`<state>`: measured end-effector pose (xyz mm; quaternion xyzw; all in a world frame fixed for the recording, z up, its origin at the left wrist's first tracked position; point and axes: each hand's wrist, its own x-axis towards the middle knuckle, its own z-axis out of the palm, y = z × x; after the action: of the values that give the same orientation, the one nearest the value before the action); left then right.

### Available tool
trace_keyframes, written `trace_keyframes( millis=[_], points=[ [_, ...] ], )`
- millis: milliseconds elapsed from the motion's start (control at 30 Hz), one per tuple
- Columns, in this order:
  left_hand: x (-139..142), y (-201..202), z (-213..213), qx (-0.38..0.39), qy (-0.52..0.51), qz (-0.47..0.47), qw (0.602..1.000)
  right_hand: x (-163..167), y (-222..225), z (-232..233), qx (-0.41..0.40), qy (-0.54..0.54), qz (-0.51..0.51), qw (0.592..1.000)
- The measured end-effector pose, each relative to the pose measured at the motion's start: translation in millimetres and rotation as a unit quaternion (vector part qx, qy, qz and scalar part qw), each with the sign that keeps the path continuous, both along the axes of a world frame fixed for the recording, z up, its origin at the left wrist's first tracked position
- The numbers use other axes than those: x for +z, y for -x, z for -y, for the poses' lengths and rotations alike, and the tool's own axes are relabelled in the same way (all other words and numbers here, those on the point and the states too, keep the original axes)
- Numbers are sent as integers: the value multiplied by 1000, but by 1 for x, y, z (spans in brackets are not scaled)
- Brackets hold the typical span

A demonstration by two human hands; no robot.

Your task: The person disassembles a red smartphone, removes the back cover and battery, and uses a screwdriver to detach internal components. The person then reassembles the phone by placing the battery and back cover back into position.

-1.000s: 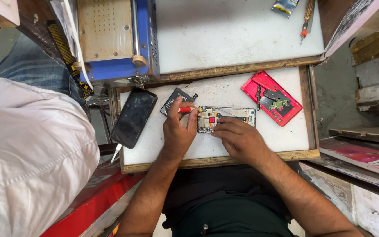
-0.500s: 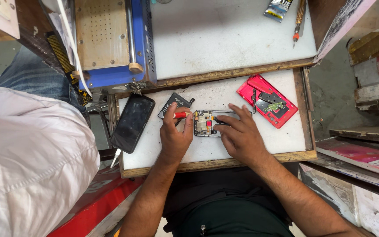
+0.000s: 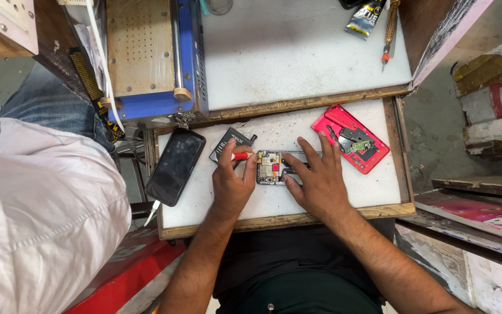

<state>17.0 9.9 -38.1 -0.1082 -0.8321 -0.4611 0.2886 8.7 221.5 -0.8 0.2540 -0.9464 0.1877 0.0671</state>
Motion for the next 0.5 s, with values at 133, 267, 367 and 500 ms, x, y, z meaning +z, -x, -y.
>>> trace_keyframes(
  millis=[133,267,367,500],
  points=[
    [-2,-1,0,-5,-9,6,1000,-1,-1,0,-12,9,5,1000],
    [-2,-2,0,4,-1,16,1000,0,-3,1,-31,18,-6,999],
    [0,0,1,3,30,2,1000,1,-2,2,-42,4,-9,999],
    [8,2,-1,-29,45,-12,998,2,-2,1,-55,24,-19,998]
  ],
)
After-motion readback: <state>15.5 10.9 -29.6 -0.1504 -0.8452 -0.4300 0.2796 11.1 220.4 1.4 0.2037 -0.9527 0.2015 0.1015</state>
